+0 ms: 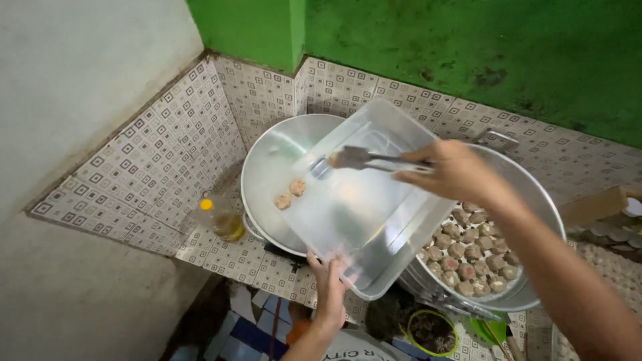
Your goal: The person uses tongs to transfer small round food items from a metal steamer basket into a clear plastic container. The items are placed in rows inside the container.
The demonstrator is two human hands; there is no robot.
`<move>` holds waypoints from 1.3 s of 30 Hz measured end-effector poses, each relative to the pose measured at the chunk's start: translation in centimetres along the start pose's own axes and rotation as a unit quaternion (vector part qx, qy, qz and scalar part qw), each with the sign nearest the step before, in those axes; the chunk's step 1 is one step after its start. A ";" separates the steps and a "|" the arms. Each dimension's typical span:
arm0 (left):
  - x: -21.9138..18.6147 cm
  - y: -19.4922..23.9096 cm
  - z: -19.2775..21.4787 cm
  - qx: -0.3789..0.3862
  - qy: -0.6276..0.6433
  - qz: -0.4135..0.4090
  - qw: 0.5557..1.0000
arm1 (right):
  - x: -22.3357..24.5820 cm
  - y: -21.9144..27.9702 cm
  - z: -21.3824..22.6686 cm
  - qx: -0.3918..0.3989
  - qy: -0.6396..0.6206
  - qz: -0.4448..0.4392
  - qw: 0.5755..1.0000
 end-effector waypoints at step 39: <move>1.4 -1.2 1.6 -0.003 -0.046 -0.102 0.994 | 0.4 -6.4 -7.6 -0.067 0.170 0.244 0.953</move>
Point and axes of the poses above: each hand's wrist, its own y-axis away from the middle knuckle, its own z-axis out of the back of the hand, x = y × z, the point moved 3 cm from there along -y, towards the middle knuckle, and after that the axes turned 5 degrees about y, right-handed, at the moved point
